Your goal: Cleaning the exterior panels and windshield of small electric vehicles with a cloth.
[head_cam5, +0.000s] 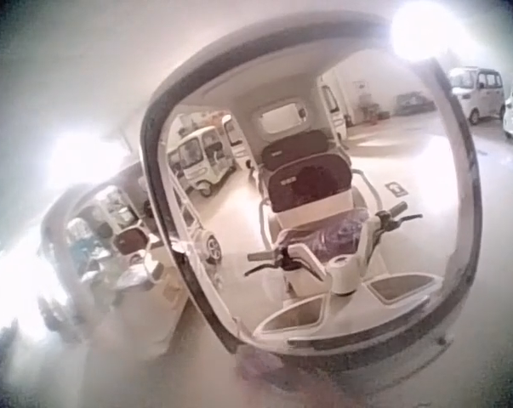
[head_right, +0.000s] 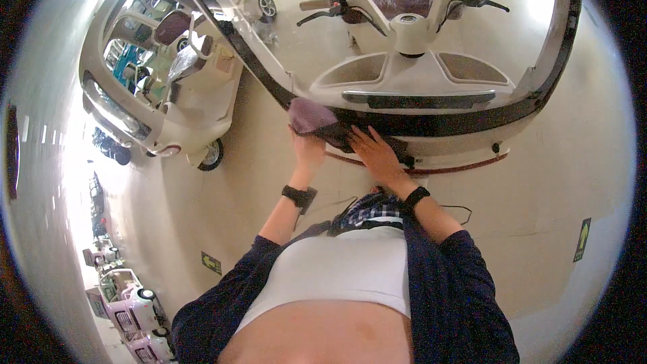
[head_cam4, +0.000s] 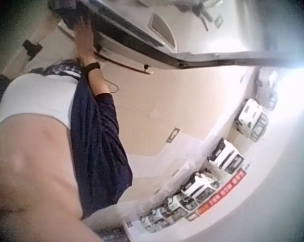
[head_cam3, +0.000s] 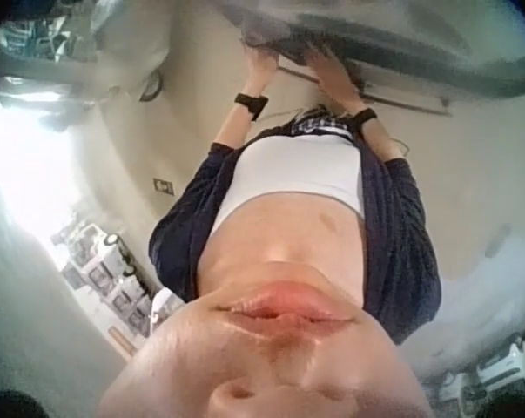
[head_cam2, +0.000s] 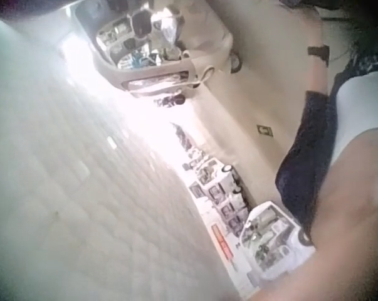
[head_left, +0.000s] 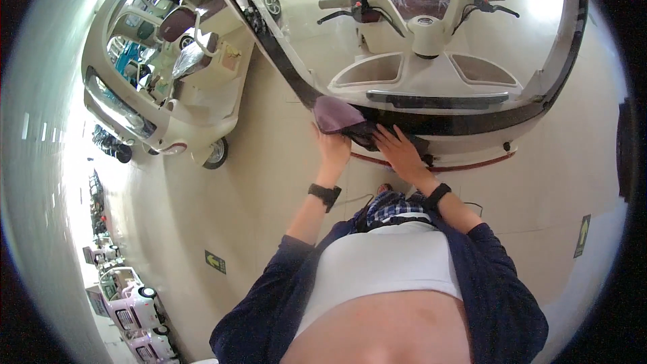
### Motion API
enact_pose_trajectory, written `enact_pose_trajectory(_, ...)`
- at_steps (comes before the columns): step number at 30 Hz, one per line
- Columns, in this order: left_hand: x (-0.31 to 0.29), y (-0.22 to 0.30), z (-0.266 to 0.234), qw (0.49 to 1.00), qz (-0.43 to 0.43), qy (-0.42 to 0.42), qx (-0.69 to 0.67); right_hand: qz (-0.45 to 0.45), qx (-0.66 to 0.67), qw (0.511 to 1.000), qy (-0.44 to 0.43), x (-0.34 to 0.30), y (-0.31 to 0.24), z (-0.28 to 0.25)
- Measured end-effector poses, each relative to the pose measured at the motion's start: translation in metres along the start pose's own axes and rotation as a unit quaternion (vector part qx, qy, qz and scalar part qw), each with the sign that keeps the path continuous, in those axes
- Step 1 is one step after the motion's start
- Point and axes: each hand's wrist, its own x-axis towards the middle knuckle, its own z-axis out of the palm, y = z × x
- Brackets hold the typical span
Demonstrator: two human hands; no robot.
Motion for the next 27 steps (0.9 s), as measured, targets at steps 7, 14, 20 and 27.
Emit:
enact_pose_trajectory(7,-0.026,0.007,0.002,0.99,-0.08,-0.098,0.06,-0.048,0.06,0.997,-0.005,-0.004,0.005,0.007)
enact_pose_trajectory(14,0.045,-0.041,0.005,0.838,-0.173,0.059,-0.513,0.007,0.078,0.995,0.057,0.027,0.006,-0.022)
enact_pose_trajectory(20,0.085,-0.059,-0.045,0.989,0.045,-0.054,0.13,0.039,0.114,0.986,0.111,0.056,-0.003,-0.023)
enact_pose_trajectory(27,0.084,-0.078,-0.022,0.987,0.152,0.004,0.05,0.068,0.02,0.995,0.073,0.044,-0.018,0.002)
